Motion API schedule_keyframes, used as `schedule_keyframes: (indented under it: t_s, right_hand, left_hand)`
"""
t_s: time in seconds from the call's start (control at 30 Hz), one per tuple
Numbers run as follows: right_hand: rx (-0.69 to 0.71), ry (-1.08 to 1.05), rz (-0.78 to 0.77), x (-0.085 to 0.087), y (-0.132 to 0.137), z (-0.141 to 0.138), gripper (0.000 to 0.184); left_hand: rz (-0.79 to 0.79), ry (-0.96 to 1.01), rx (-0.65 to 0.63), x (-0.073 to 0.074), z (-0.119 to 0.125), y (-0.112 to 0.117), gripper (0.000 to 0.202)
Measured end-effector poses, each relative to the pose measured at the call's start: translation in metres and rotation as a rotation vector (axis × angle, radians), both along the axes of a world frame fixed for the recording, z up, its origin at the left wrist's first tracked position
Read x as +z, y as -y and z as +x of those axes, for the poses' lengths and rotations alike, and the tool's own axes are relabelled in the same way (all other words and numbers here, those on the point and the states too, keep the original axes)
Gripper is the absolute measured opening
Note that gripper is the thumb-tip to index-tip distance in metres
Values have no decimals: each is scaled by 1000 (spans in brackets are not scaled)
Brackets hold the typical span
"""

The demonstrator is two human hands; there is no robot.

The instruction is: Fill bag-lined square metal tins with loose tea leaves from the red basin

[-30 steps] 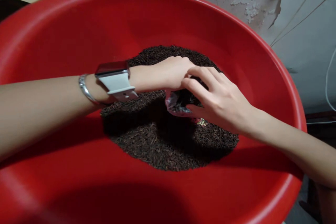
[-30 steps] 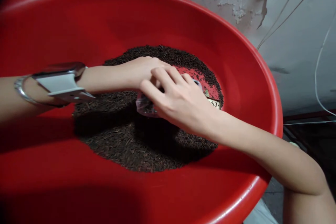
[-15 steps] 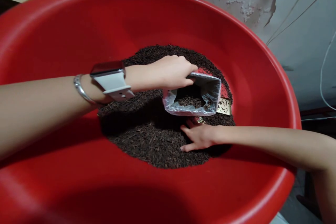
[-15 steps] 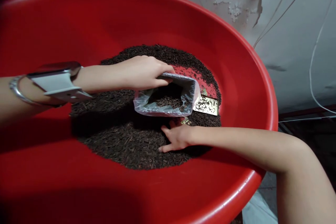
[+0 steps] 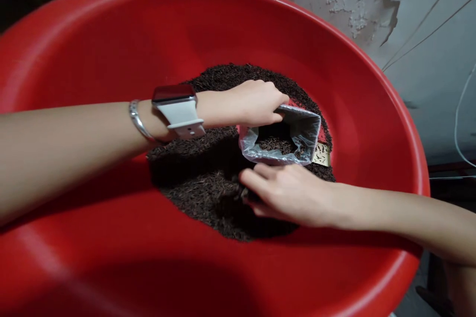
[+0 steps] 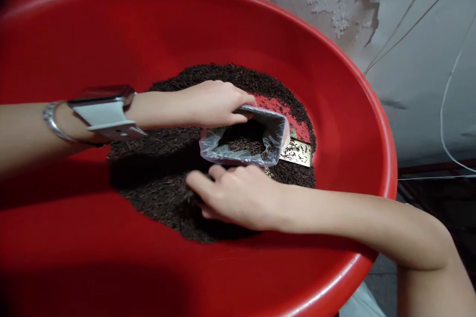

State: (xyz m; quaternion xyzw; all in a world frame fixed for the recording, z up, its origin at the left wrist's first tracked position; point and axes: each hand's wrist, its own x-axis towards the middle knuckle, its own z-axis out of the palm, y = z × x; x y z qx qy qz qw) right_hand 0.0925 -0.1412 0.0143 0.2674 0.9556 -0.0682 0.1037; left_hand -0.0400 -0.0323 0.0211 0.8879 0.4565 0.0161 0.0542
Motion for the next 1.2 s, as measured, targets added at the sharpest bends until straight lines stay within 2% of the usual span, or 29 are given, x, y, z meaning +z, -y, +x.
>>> schedule_keyframes:
  t_s: [0.13, 0.2, 0.27, 0.33, 0.4, 0.5, 0.57, 0.67, 0.8, 0.87, 0.97, 1.1, 1.2]
  right_hand:
    - [-245, -155, 396, 18, -16, 10, 30]
    - [-233, -228, 521, 22, -18, 13, 29]
    - [-106, -250, 518, 19, -12, 13, 24]
    - [56, -197, 369, 8, -1, 10, 23]
    - [143, -45, 141, -10, 8, 8, 38]
    - [44, 336, -161, -43, 10, 10, 85]
    - [-52, 480, -329, -63, 4, 14, 100]
    - [-101, 360, -480, -83, -6, 22, 94]
    - [-169, 234, -479, -93, -8, 26, 74]
    - [-208, 230, -472, -88, -7, 22, 64]
    - [-175, 156, -390, -64, -6, 10, 42]
    - [-74, -63, -140, -20, -12, 0, 30]
    - [-120, -219, 126, -1, -22, 4, 31]
  left_hand:
    - [-9, -3, -2, -3, 1, -4, 31]
    - [-8, -6, -23, -4, 0, -5, 30]
    - [9, -6, -29, -4, 0, -4, 30]
    - [22, -8, -19, -2, 0, -2, 31]
    - [24, -16, -12, 0, 0, 1, 33]
    - [17, -31, -18, 2, 0, 2, 37]
    - [12, -29, -23, 3, 0, 3, 39]
    - [5, -8, -31, 3, 0, 3, 42]
    - [13, -8, -38, 2, 0, 2, 43]
    - [19, -19, -40, 2, 0, 2, 42]
    - [19, -27, -28, 2, 1, 3, 40]
    - [-9, -17, 4, 2, 2, 3, 36]
    - [-30, -15, 19, -1, 3, -1, 35]
